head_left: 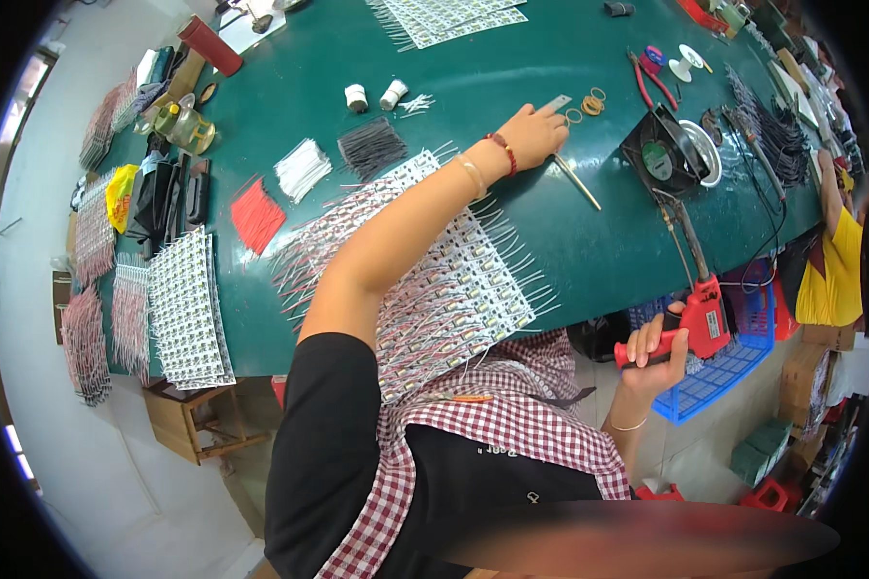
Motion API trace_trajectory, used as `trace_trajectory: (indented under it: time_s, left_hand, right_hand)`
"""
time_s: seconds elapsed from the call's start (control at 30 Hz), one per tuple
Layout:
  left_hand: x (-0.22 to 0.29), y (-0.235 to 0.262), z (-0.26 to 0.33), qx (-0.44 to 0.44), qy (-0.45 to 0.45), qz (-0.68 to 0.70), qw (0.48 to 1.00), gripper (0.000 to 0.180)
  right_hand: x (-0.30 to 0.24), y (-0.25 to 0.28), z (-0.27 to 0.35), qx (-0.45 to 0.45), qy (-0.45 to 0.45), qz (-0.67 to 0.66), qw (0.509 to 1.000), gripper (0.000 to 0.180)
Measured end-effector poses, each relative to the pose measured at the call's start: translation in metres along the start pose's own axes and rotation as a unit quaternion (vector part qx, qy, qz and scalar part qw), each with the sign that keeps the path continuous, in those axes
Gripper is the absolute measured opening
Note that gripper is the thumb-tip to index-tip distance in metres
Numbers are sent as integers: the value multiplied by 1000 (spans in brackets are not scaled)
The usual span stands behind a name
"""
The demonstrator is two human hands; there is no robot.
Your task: The person solders electrical components onto a flexible circuit strip using a soldering iron.
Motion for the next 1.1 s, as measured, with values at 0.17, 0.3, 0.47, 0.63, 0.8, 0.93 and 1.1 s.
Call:
trace_trajectory:
  time_s: [0.17, 0.3, 0.47, 0.63, 0.8, 0.93, 1.1]
  left_hand:
    - [-36, 87, 41, 102, 2, 62, 993, 12]
    - [-122, 130, 114, 58, 88, -23, 994, 13]
    - [-165, 139, 183, 2, 182, -72, 981, 9]
    - [-165, 124, 196, -15, 167, -97, 981, 9]
    - [-171, 116, 199, -28, 168, -73, 983, 7]
    - [-169, 112, 196, -15, 157, -45, 987, 8]
    - [-166, 104, 187, -8, 141, -10, 990, 8]
  right_hand:
    - [-2, 8, -6, 7, -3, -24, 1000, 38]
    - [6, 6, -13, -3, -19, -9, 1000, 37]
    - [27, -7, -17, -13, -61, -14, 998, 37]
    - [39, -21, -15, -22, -75, -13, 997, 36]
    - [31, -24, -10, -38, -66, 5, 997, 36]
    - [29, -17, -9, -14, -61, 27, 998, 36]
    - [31, -18, -12, -7, -67, 29, 997, 36]
Point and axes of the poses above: each hand's wrist, its own z-axis away from the middle knuckle, its own y-axis out of the back of the hand, x = y × z, the point moved 7 cm from there along -z, towards the middle knuckle, and after that the axes turned 12 degrees about -z, right-handed, at the moved point
